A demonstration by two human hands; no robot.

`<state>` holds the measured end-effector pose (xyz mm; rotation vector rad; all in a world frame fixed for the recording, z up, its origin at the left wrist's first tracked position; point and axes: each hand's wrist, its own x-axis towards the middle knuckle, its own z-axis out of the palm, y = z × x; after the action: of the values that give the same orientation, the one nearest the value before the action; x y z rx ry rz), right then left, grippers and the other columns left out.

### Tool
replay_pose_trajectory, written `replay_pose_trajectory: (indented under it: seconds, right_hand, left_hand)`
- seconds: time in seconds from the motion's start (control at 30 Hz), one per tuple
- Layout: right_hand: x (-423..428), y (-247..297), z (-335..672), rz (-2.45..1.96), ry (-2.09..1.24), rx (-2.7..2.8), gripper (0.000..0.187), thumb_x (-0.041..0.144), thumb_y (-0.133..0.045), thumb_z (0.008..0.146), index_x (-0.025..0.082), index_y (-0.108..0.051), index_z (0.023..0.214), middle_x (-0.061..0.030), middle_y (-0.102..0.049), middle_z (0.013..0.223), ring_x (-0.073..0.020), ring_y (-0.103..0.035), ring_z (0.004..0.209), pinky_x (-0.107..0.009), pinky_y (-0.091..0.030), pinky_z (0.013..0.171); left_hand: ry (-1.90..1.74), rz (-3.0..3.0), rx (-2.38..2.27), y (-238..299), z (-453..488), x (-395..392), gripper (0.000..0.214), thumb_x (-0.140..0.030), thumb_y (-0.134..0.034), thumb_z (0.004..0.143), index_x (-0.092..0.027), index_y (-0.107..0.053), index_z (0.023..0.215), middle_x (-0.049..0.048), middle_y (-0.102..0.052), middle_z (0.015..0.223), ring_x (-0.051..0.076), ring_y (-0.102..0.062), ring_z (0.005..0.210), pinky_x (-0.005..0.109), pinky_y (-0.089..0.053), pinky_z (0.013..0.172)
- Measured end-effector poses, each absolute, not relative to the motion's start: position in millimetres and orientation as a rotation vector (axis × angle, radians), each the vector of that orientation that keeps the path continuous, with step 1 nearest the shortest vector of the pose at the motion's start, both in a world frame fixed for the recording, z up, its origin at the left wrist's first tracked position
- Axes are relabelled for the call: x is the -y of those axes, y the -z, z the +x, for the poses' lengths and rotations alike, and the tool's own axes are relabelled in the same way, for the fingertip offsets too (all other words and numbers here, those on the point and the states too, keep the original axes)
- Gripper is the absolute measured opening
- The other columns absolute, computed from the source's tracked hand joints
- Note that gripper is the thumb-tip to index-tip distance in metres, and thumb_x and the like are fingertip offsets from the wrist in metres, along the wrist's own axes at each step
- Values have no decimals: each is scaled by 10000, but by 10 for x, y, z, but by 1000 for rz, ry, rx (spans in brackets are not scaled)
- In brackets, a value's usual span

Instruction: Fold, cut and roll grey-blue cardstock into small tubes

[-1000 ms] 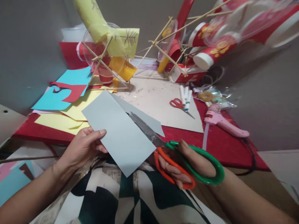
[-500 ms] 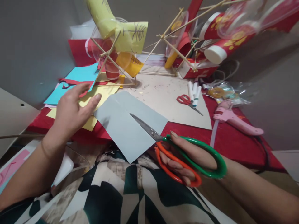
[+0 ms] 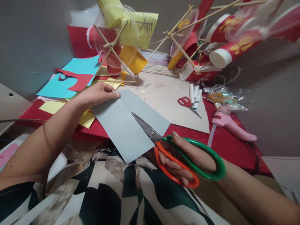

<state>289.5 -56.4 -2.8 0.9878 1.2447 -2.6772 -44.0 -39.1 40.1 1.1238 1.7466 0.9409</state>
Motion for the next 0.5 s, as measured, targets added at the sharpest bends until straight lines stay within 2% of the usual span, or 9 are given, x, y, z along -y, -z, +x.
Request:
replay_pose_trajectory:
  seconds: [0.23, 0.37, 0.43, 0.5]
  right_hand:
    - [569, -57, 2940, 1085, 2551, -1309, 743, 865, -441, 844, 146, -628, 824, 50, -482, 493, -52, -441, 335, -137, -470, 381]
    - [545, -112, 2914, 1069, 2426, -1489, 722, 845, -400, 876, 158, -619, 847, 39, -480, 480, -83, -458, 354, -181, -451, 387]
    - [525, -181, 2882, 994, 2316, -1707, 743, 838, -320, 908, 161, -606, 799, 20, -487, 475, -95, -460, 367, -200, -436, 392]
    - [500, -275, 2848, 982, 2220, -1888, 712, 816, -359, 917, 172, -569, 695, 3, -486, 466, -104, -467, 393, -199, -391, 382]
  left_hand:
    - [-961, 957, -1611, -343, -376, 339, 211, -289, -885, 632, -156, -731, 692, 89, -700, 637, 198, -629, 477, 311, -504, 448]
    - [-1014, 896, -1532, -330, -434, 309, 221, -239, -883, 609, -168, -756, 775, 69, -716, 667, 239, -696, 567, 344, -577, 510]
    - [-1004, 873, -1507, -344, -458, 297, 226, -231, -859, 637, -166, -763, 831, 76, -726, 711, 250, -706, 593, 355, -583, 518]
    - [-994, 846, -1489, -372, -469, 289, 231, -212, -828, 663, -161, -766, 879, 75, -732, 753, 256, -714, 618, 357, -582, 527]
